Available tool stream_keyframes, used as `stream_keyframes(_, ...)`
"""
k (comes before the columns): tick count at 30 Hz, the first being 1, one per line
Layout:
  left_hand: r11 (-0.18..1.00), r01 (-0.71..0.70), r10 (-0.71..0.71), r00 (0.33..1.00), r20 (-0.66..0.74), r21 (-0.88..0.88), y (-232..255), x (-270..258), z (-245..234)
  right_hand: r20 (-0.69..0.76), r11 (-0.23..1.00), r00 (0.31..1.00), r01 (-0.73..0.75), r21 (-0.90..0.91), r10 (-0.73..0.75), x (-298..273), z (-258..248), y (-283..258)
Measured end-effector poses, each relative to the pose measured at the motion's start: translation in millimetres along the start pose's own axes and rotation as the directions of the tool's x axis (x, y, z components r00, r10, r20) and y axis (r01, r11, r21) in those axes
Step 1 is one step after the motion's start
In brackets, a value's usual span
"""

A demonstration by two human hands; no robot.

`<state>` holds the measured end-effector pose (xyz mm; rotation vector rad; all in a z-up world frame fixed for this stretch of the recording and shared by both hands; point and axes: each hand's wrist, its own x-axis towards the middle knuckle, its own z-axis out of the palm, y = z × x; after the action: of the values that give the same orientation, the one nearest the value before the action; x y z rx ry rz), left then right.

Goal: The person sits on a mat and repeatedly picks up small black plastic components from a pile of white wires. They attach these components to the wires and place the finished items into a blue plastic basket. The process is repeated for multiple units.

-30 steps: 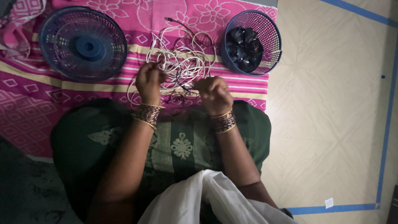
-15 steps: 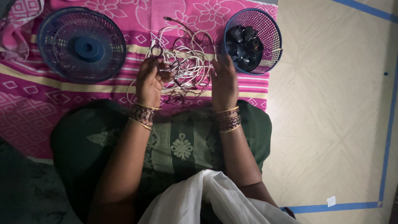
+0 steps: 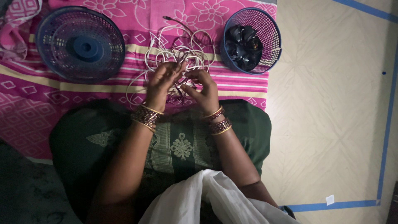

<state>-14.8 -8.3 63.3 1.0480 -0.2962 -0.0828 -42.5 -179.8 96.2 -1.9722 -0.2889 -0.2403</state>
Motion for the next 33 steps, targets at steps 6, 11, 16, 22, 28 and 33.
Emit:
stream_keyframes(6, 0.984, 0.175, -0.175, 0.985, -0.015, 0.028, -14.6, -9.3, 1.3, 0.029, 0.992, 0.997, 0.069, -0.109, -0.066, -1.7, 3.7, -1.0)
stream_keyframes(11, 0.998, 0.024, -0.024, 1.000, -0.001, 0.062, -19.0, -3.0, -5.2, 0.093, 0.985, 0.995, 0.018, 0.172, -0.034, -6.6, 5.0, 25.6)
stream_keyframes(16, 0.997, 0.005, 0.016, 0.968, -0.252, 0.081, -10.7, -3.0, -12.3, 0.184, 0.726, 0.983, -0.134, 0.675, 0.010, -15.9, -1.1, 37.0)
stream_keyframes(22, 0.996, -0.045, 0.068, 0.951, -0.301, 0.083, -9.1, -3.2, -16.7, 0.190, 0.781, 0.968, -0.244, 0.575, 0.163, -14.1, -2.5, 46.0)
stream_keyframes(28, 0.989, -0.115, 0.137, 0.941, -0.308, 0.088, -6.8, -0.9, -19.7, -0.077, 0.702, 0.984, -0.058, 0.710, 0.159, -13.1, -14.1, 51.5)
stream_keyframes(33, 0.980, -0.151, 0.184, 0.938, -0.295, 0.131, -12.5, -0.1, -19.5, -0.117, 0.640, 0.963, -0.069, 0.766, 0.243, -6.8, -24.4, 49.3)
